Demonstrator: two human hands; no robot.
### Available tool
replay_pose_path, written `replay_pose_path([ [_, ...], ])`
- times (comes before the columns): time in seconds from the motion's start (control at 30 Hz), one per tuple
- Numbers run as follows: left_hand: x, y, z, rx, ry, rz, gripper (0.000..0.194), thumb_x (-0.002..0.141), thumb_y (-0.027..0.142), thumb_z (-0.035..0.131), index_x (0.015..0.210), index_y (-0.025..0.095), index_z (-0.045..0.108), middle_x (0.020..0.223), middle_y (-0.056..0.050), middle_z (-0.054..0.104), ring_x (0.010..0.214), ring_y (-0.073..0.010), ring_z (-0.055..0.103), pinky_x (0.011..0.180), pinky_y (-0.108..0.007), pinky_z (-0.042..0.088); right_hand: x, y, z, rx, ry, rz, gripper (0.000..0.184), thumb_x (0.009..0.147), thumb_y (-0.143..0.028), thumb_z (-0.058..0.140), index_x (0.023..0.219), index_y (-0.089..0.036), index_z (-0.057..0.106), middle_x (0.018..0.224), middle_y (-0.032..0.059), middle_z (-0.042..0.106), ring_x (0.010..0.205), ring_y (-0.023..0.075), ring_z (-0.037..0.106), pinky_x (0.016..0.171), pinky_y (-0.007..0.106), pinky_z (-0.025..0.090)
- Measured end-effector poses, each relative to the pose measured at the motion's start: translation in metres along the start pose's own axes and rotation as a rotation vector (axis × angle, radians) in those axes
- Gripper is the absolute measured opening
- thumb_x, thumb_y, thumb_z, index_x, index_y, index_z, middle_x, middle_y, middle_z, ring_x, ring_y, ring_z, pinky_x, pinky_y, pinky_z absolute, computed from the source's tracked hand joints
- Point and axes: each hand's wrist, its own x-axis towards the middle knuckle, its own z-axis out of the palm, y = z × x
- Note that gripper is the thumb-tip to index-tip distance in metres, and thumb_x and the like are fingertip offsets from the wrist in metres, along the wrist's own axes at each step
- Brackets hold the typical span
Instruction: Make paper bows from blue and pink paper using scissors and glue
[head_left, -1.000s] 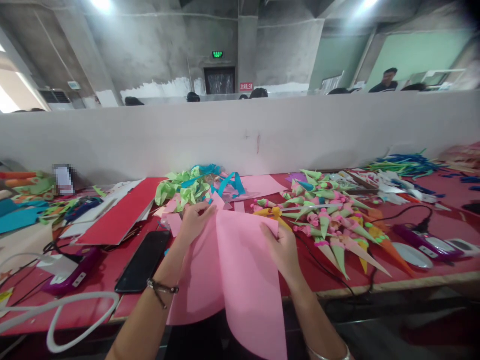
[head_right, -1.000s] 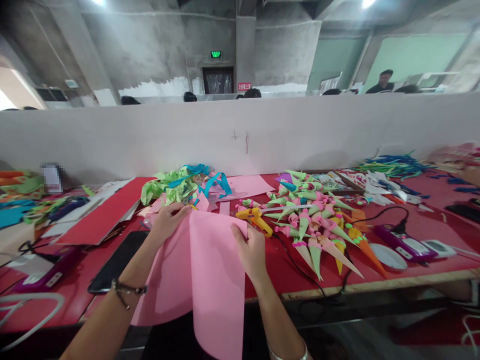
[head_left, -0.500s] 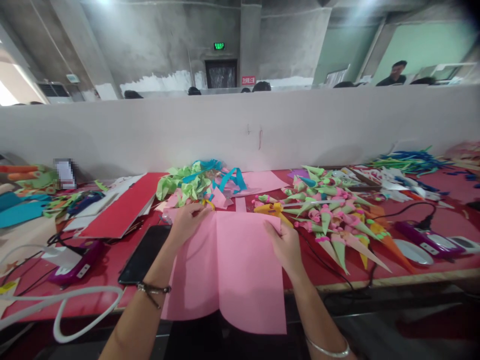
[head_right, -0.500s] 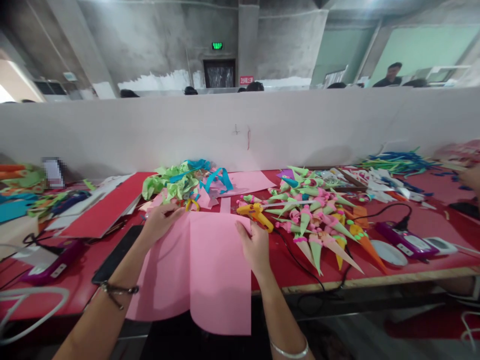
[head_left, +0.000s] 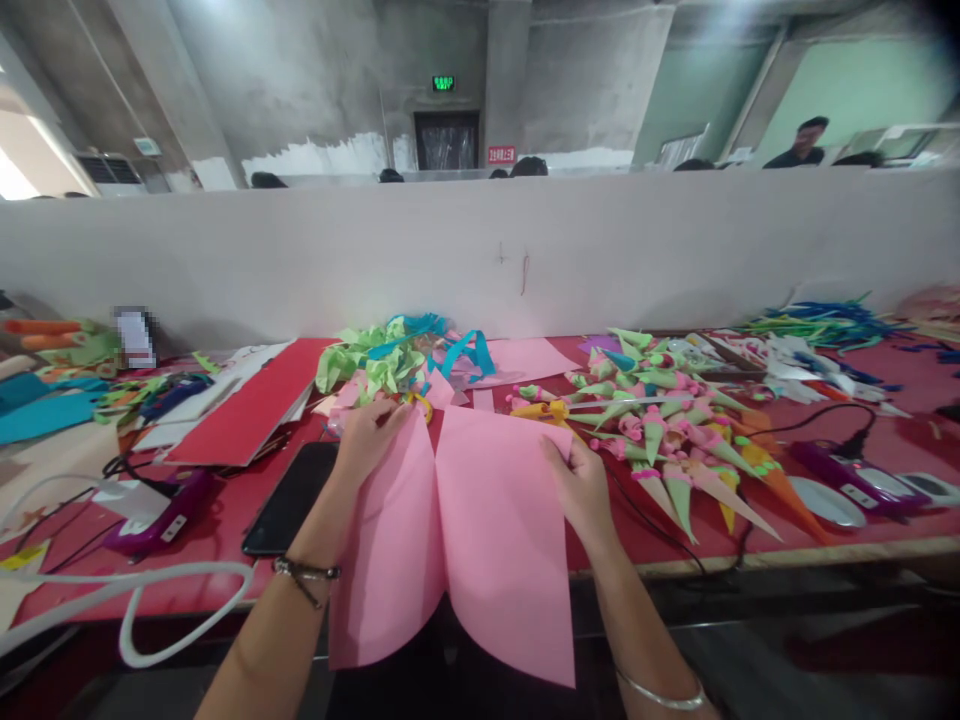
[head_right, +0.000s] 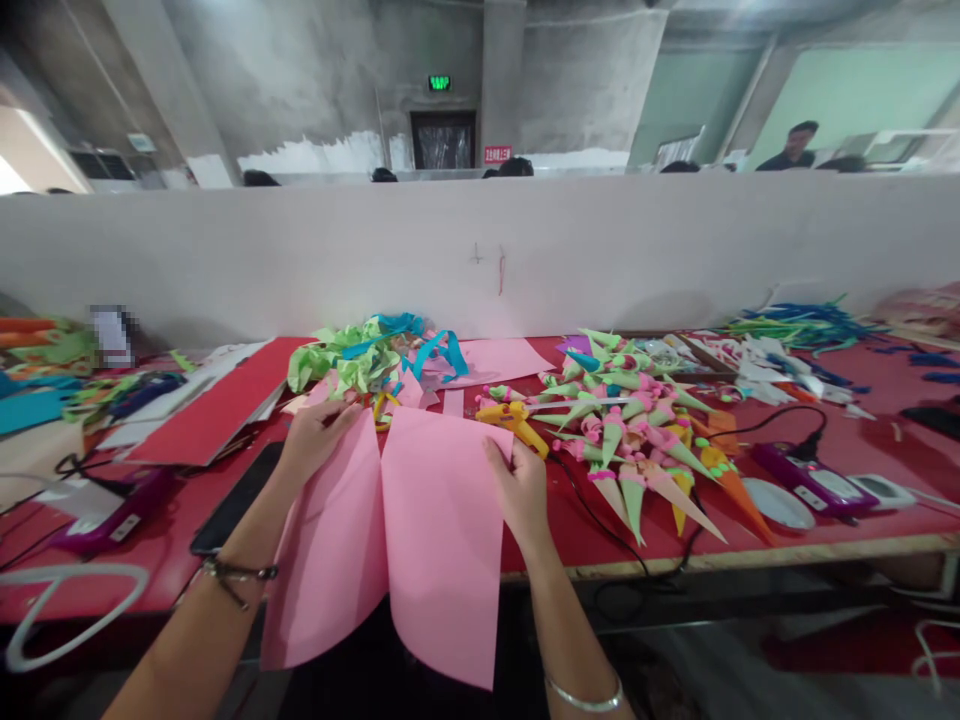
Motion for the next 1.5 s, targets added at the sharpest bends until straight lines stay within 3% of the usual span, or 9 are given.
replay_pose_path([
  [0.13, 0.000, 0.001, 0.000, -0.015, 0.047, -0.054, 0.034, 0.075, 0.041, 0.042, 0.052, 0.016, 0.042, 0.049, 0.005, 0.032, 0.050, -0.0085, 0.031, 0.048, -0.020, 0.024, -0.003, 0.001, -0.002, 0.118, -0.271, 0.125, 0.035, 0.071, -0.042, 0.054, 0.085, -0.011, 0.063, 0.081, 0.0074, 0.066, 0.074, 0.0219, 0.060, 0.062, 0.029, 0.047],
  [0.2, -0.001, -0.001, -0.003, -0.046, 0.040, -0.072, 0.034, 0.075, 0.041, 0.043, 0.053, 0.016, 0.045, 0.050, 0.004, 0.034, 0.050, -0.0088, 0.032, 0.048, -0.020, 0.025, -0.006, 0.003, -0.004, 0.075, -0.313, 0.164, 0.035, 0.071, -0.042, 0.054, 0.081, -0.010, 0.064, 0.075, 0.0079, 0.067, 0.070, 0.0231, 0.061, 0.058, 0.030, 0.048],
  [0.37, -0.011, -0.015, -0.021, -0.220, -0.108, -0.205, 0.029, 0.069, 0.041, 0.050, 0.057, 0.015, 0.054, 0.052, 0.004, 0.045, 0.051, -0.0094, 0.039, 0.048, -0.020, 0.030, -0.006, 0.005, -0.010, -0.001, -0.158, 0.063, 0.037, 0.075, -0.040, 0.050, 0.093, -0.010, 0.063, 0.081, 0.0087, 0.067, 0.078, 0.0246, 0.061, 0.062, 0.031, 0.048],
  [0.5, -0.028, -0.027, -0.031, -0.378, -0.060, -0.439, 0.022, 0.064, 0.037, 0.057, 0.069, 0.017, 0.061, 0.069, 0.001, 0.059, 0.066, -0.0127, 0.052, 0.059, -0.021, 0.040, -0.003, 0.006, -0.012, -0.031, -0.072, 0.000, 0.035, 0.076, -0.039, 0.049, 0.093, -0.011, 0.063, 0.088, 0.0099, 0.067, 0.084, 0.0250, 0.060, 0.070, 0.033, 0.047],
  [0.63, -0.041, -0.031, -0.028, -0.502, -0.040, -0.531, 0.030, 0.069, 0.038, 0.053, 0.090, 0.018, 0.060, 0.087, -0.005, 0.065, 0.080, -0.0171, 0.058, 0.069, -0.027, 0.045, -0.001, 0.007, -0.012, -0.091, -0.013, -0.035, 0.034, 0.076, -0.040, 0.049, 0.089, -0.011, 0.063, 0.090, 0.0117, 0.066, 0.087, 0.0254, 0.060, 0.074, 0.034, 0.046],
  [0.83, -0.059, -0.018, -0.022, -0.892, -0.198, -0.924, 0.027, 0.065, 0.040, 0.060, 0.075, 0.015, 0.064, 0.067, -0.008, 0.067, 0.060, -0.0201, 0.061, 0.059, -0.032, 0.050, 0.002, 0.005, -0.016, -0.142, 0.013, -0.099, 0.033, 0.078, -0.039, 0.047, 0.088, -0.012, 0.063, 0.088, 0.0105, 0.067, 0.084, 0.0240, 0.060, 0.074, 0.032, 0.045],
  [1.0, -0.070, -0.007, -0.022, -0.764, -0.031, -0.858, 0.037, 0.057, 0.042, 0.067, 0.077, 0.012, 0.062, 0.056, -0.002, 0.064, 0.051, -0.0153, 0.058, 0.048, -0.023, 0.045, 0.003, 0.003, -0.021, -0.138, 0.008, -0.072, 0.035, 0.077, -0.039, 0.047, 0.092, -0.011, 0.062, 0.090, 0.0098, 0.067, 0.083, 0.0235, 0.060, 0.072, 0.031, 0.044],
  [1.2, -0.072, -0.004, -0.029, -0.537, 0.052, -0.678, 0.048, 0.053, 0.054, 0.065, 0.073, 0.010, 0.064, 0.051, 0.000, 0.062, 0.052, -0.0146, 0.056, 0.045, -0.020, 0.041, 0.002, 0.003, -0.025, -0.159, -0.030, -0.059, 0.035, 0.077, -0.041, 0.046, 0.089, -0.012, 0.063, 0.086, 0.0080, 0.067, 0.078, 0.0226, 0.059, 0.069, 0.030, 0.044],
  [1.5, -0.069, -0.029, -0.033, -0.556, 0.185, -0.677, 0.042, 0.056, 0.049, 0.065, 0.073, 0.011, 0.064, 0.052, 0.000, 0.062, 0.050, -0.0131, 0.055, 0.045, -0.019, 0.042, 0.009, 0.015, -0.040, -0.239, 0.216, -0.071, 0.039, 0.076, -0.045, 0.046, 0.086, -0.011, 0.062, 0.088, 0.0119, 0.066, 0.086, 0.0247, 0.058, 0.076, 0.035, 0.042],
])
